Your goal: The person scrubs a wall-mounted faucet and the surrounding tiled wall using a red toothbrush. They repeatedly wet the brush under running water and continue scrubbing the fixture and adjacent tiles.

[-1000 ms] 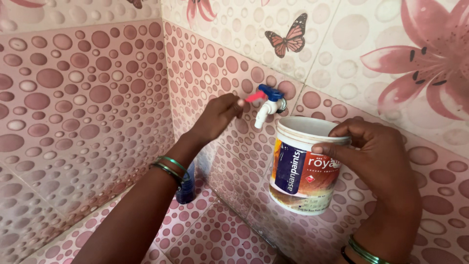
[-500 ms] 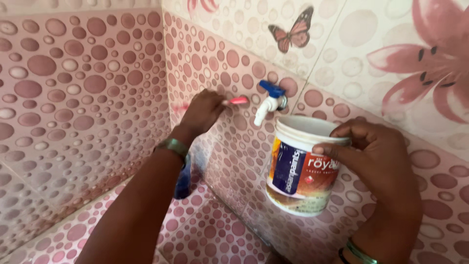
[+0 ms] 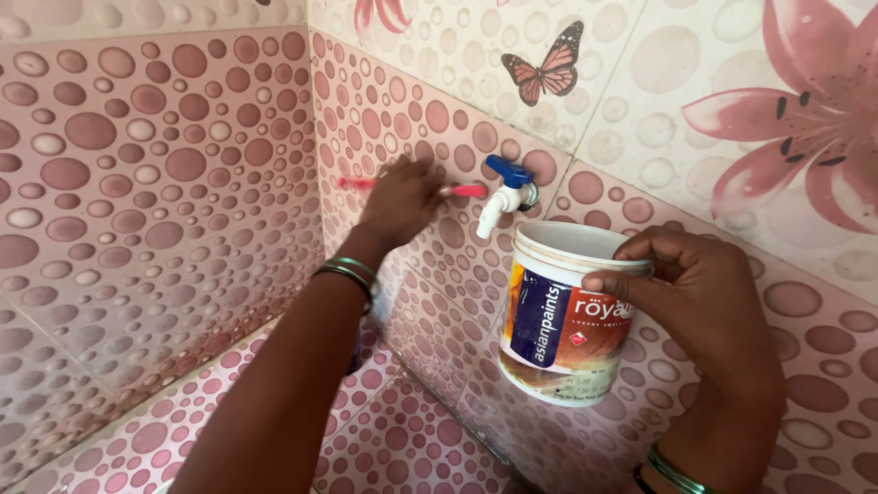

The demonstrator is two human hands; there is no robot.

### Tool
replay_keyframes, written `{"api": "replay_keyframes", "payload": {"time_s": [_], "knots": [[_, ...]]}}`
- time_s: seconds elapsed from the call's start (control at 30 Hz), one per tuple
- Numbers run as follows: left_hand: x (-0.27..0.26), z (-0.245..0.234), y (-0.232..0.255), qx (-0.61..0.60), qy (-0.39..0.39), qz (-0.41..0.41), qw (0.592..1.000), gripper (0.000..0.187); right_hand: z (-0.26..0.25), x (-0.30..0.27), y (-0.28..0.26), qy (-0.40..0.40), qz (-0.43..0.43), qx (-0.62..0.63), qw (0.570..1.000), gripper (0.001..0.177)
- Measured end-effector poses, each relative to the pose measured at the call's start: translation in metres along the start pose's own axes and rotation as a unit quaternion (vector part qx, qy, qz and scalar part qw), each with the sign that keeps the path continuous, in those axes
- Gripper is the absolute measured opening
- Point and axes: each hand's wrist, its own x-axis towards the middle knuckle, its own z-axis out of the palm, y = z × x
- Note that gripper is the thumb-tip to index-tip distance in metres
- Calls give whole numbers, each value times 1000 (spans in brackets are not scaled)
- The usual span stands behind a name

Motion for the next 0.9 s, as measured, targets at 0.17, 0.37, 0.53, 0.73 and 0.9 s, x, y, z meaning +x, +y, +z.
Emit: {"api": "replay_keyframes", "payload": {"time_s": [0.17, 0.37, 0.53, 0.73, 0.9], "knots": [[-8, -17, 5, -58, -57, -105, 991, 29, -2, 3, 0, 0, -8, 39, 999, 24], [20, 6, 25, -61, -68, 18, 996, 27, -1, 3, 3, 0, -4, 25, 1000, 23], [-3, 2, 9, 24, -43, 15, 999, 25, 0, 1, 6, -10, -39, 38, 998, 22], [-10, -23, 11, -40, -22, -69, 997, 27, 1, 4, 3, -15, -25, 71, 997, 23], [19, -6, 28, -50, -35, 57, 997, 21, 0, 3, 4, -10, -11, 39, 999, 21]]}}
